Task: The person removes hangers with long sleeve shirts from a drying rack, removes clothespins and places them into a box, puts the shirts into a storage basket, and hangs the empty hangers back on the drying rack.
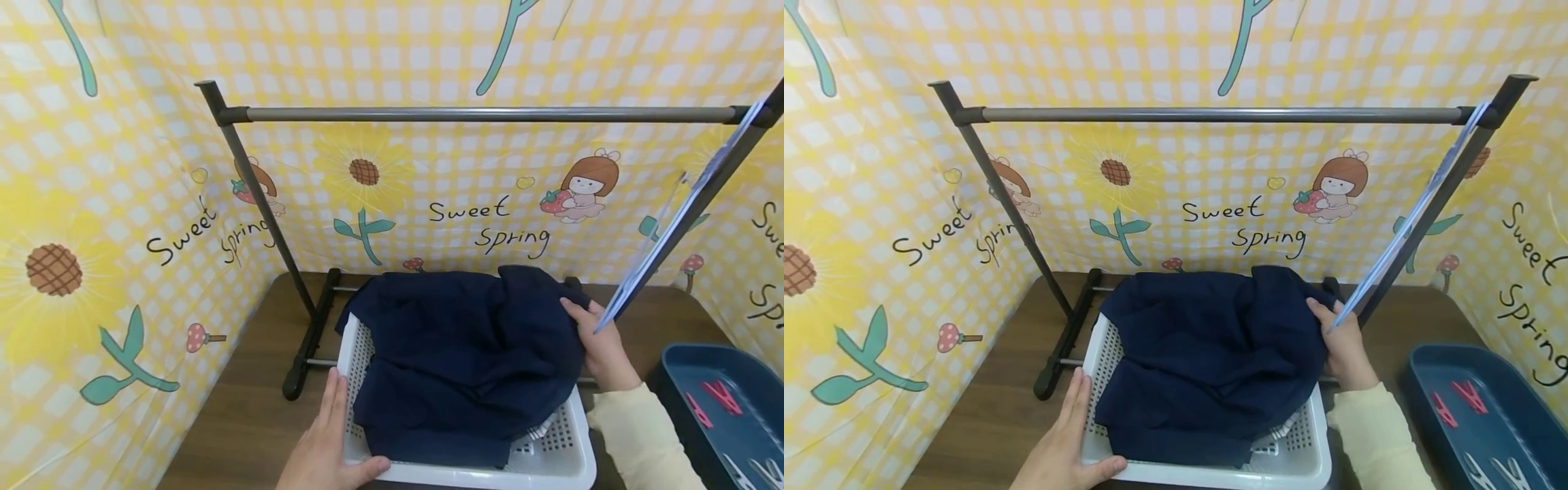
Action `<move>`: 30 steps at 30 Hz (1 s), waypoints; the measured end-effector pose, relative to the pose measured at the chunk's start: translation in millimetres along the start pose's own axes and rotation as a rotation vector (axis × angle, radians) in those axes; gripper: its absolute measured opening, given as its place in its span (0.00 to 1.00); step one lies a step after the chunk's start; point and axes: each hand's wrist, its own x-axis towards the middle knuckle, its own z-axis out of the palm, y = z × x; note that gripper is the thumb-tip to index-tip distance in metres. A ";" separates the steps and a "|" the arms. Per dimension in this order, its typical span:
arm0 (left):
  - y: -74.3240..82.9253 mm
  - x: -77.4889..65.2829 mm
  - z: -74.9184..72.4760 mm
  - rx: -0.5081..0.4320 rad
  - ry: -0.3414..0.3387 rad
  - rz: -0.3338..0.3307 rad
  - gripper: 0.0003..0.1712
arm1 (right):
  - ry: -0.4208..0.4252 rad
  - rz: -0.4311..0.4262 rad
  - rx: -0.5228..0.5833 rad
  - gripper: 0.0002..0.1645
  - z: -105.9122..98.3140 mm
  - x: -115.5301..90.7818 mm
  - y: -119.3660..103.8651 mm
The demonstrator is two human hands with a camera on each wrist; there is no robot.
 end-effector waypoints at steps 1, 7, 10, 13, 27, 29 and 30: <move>0.6 0.1 0.4 -0.001 0.002 0.002 0.74 | 0.041 -0.058 -0.126 0.14 6.8 -4.9 -4.8; 4.2 0.9 -0.4 -0.010 -0.007 -0.011 0.74 | -0.027 -0.522 -0.788 0.21 32.8 -39.2 -17.5; 4.9 0.3 -0.9 -0.015 -0.017 -0.017 0.74 | -0.166 -0.769 -0.912 0.17 43.0 -55.2 -13.4; 5.3 -0.7 -1.0 -0.019 -0.017 -0.020 0.74 | -0.245 -0.957 -1.044 0.23 55.0 -69.3 -11.4; 6.6 -2.7 -0.7 -0.003 0.023 0.008 0.72 | -0.065 -1.103 -1.542 0.21 145.7 -150.3 -21.2; 6.6 -2.5 -0.1 -0.006 0.025 0.009 0.72 | -0.142 -1.120 -1.586 0.22 159.2 -154.5 -14.5; 6.6 -2.4 0.3 -0.007 0.020 0.007 0.72 | -0.191 -1.128 -1.613 0.22 165.3 -156.2 -10.4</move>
